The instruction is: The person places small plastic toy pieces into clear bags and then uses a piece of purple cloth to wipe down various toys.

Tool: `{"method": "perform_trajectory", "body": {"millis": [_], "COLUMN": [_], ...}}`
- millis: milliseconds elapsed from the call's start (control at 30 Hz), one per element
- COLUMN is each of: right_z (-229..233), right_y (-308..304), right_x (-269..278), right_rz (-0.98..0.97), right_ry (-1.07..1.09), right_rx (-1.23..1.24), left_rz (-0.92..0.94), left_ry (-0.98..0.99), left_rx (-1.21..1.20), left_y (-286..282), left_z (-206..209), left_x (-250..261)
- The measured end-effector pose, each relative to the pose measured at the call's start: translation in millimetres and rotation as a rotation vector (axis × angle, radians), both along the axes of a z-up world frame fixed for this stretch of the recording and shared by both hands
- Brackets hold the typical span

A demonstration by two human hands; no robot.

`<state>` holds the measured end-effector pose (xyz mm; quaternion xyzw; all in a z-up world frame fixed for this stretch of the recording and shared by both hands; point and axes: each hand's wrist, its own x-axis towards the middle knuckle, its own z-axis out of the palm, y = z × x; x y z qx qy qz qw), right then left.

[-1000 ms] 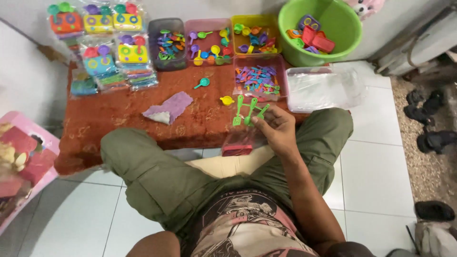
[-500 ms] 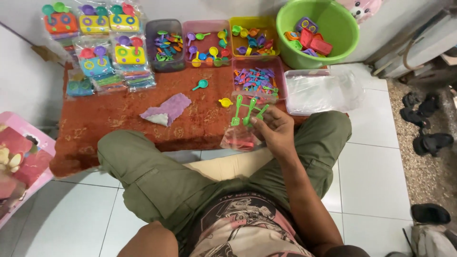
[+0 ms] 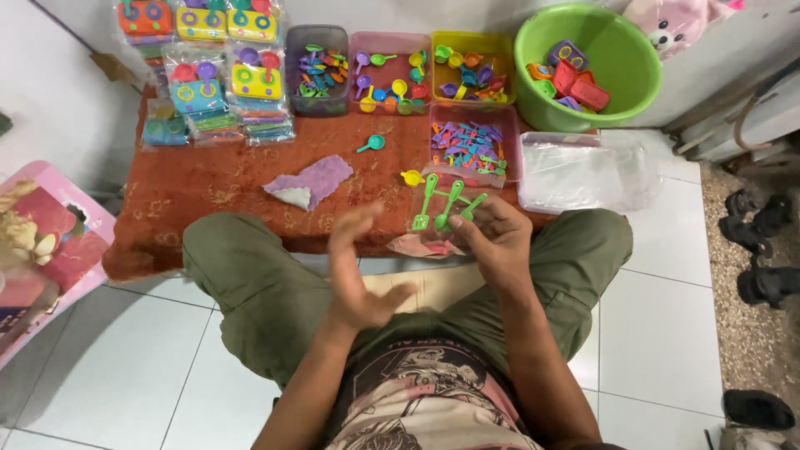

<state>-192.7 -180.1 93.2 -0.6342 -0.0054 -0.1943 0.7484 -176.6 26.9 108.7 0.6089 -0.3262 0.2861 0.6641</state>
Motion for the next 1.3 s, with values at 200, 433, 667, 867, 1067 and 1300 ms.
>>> {"method": "perform_trajectory", "body": {"millis": [200, 433, 667, 867, 1067, 1300], "right_z": [-21.2, -58.7, 18.4, 19.5, -18.6, -44.7], "right_y": [-5.9, -23.6, 11.2, 6.7, -3.9, -7.7], "right_x": [4.2, 10.0, 0.0, 6.8, 3.1, 4.1], "right_rz": [0.001, -0.007, 0.012, 0.025, 0.139, 0.084], "right_ry": [-0.008, 0.019, -0.008, 0.013, 0.137, 0.263], "right_rx": [-0.079, -0.114, -0.048, -0.105, -0.207, -0.333], "left_rz": [-0.510, -0.542, -0.524, -0.529, -0.500, -0.675], "left_ry": [0.468, 0.629, 0.710, 0.755, 0.707, 0.855], "left_rx": [0.138, 0.169, 0.212, 0.227, 0.225, 0.078], "left_y": [-15.5, -16.0, -20.1, -24.1, -19.9, -19.8], "left_z": [-70.6, -114.3, -137.8, -157.9, -142.9, -132.4], "left_x": [10.9, 12.5, 16.6, 19.5, 26.0, 22.5]}}
